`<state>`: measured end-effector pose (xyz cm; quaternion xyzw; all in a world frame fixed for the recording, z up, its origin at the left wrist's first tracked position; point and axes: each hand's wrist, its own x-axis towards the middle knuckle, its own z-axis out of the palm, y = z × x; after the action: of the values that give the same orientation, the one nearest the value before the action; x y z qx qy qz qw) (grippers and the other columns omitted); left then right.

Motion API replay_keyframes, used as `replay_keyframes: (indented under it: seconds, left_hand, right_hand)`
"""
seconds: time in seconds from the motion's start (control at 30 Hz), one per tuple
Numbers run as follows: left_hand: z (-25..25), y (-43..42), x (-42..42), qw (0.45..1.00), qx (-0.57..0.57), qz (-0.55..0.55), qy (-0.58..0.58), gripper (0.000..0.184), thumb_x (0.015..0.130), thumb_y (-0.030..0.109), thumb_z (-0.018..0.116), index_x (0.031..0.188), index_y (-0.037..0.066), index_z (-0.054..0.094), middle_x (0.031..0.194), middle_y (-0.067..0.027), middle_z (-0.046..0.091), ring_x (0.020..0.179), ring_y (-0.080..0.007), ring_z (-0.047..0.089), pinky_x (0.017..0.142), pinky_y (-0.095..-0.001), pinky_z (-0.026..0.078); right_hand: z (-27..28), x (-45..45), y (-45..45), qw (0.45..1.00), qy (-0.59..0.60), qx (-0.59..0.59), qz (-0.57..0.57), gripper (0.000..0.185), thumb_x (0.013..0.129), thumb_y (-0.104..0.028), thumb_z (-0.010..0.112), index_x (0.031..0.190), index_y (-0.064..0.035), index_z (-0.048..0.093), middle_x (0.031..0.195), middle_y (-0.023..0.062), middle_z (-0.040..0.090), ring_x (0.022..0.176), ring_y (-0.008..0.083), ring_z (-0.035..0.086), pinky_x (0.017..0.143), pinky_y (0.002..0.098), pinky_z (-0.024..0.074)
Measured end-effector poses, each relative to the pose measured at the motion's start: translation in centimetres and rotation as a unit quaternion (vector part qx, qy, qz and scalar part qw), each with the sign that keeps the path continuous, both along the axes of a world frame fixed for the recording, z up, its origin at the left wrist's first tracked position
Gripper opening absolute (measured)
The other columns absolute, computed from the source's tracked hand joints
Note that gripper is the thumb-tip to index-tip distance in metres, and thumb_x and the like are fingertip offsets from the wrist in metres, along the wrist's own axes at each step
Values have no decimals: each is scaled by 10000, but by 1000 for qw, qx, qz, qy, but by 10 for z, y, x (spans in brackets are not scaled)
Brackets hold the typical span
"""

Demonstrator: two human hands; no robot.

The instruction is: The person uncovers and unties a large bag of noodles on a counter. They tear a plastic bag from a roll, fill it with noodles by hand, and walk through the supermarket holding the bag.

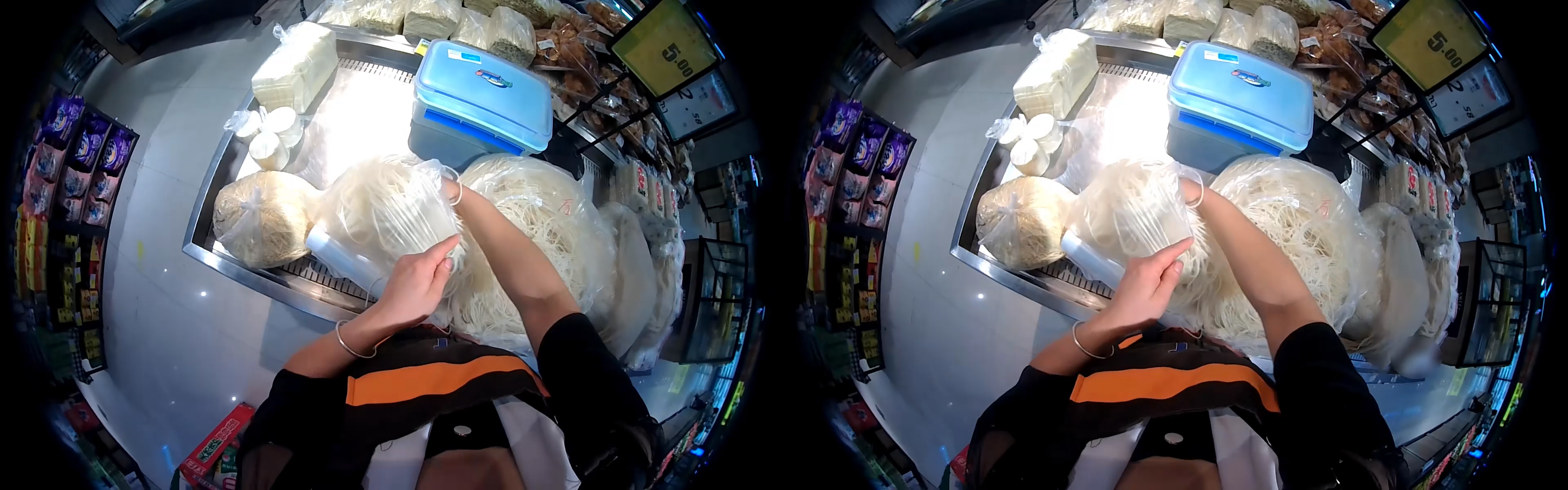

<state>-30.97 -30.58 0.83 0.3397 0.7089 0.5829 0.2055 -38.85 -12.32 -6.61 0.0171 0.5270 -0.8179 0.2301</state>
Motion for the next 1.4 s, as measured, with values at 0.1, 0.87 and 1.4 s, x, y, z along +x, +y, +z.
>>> replay_keyframes:
  seconds: [0.1, 0.87, 1.4]
  left_hand:
    - [6, -7, 0, 999, 12, 15, -37, 313, 896, 57, 474, 1203, 22, 525, 529, 15, 393, 486, -48, 338, 468, -217, 301]
    - [-26, 25, 17, 918, 74, -25, -390, 203, 934, 97, 428, 1063, 6, 556, 563, 83, 337, 477, -13, 280, 437, -181, 218]
    - [-81, -32, -73, 798, -357, -199, 442, 958, 584, 418, 775, 1394, 338, 270, 1483, -135, 133, 1382, -307, 72, 987, -690, 149]
  right_hand:
    - [-5, 16, 23, 992, -108, -69, -9, 474, 766, -212, 580, 1185, 3, 534, 1113, 146, 603, 960, 275, 611, 852, 355, 493]
    - [-109, 70, -16, 709, 53, 288, -641, 401, 786, -238, 551, 1076, 39, 561, 996, 224, 614, 872, 351, 615, 765, 403, 496]
    - [38, 47, -6, 896, 146, 418, -26, 851, 649, -450, 752, 1263, 49, 439, 1100, 251, 583, 1056, 317, 557, 932, 340, 409]
